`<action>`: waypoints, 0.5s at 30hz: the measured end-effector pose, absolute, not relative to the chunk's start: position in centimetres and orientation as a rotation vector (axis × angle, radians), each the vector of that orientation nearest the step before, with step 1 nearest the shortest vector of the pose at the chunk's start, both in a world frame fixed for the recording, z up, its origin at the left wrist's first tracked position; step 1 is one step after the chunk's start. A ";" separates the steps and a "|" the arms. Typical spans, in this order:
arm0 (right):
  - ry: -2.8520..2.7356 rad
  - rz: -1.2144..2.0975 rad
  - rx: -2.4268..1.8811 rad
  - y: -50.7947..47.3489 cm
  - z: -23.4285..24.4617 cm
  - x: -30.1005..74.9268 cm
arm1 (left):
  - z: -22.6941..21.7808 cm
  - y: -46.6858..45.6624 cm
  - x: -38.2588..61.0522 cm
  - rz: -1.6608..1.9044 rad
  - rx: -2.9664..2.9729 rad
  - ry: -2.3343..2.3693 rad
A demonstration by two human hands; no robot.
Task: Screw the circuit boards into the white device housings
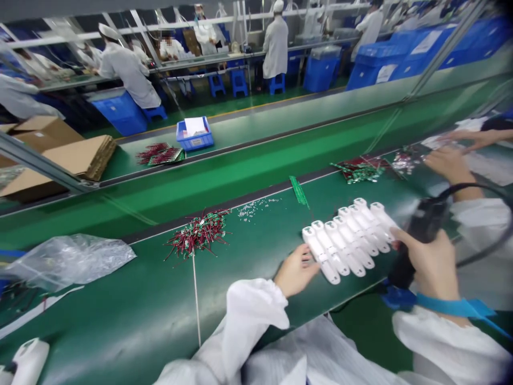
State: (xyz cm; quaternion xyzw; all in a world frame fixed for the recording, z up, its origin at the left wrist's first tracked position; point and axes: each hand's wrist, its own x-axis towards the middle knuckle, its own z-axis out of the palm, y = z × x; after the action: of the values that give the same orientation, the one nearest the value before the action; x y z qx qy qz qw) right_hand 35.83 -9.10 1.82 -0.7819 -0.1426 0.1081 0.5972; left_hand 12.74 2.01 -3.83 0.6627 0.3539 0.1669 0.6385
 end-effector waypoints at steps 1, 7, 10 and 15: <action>-0.309 0.208 -1.778 -9.5 2.3 35.3 | -3.9 1.6 13.6 0.355 1.545 0.709; -0.266 0.328 -1.390 -10.6 3.4 30.9 | -5.5 -0.9 10.8 -0.015 1.476 0.462; -0.238 0.334 -1.259 -9.5 2.9 28.9 | -5.9 -1.1 7.7 0.042 1.314 0.537; -0.285 0.236 -1.273 -6.8 1.7 26.1 | -5.8 -0.9 4.0 0.181 1.162 0.657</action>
State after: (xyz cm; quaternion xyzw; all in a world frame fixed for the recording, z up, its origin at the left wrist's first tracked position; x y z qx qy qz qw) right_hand 26.11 -6.85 1.66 -0.5908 -0.1325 0.1095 0.7883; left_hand 3.97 -0.95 -5.77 0.5380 0.3044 0.0839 0.7815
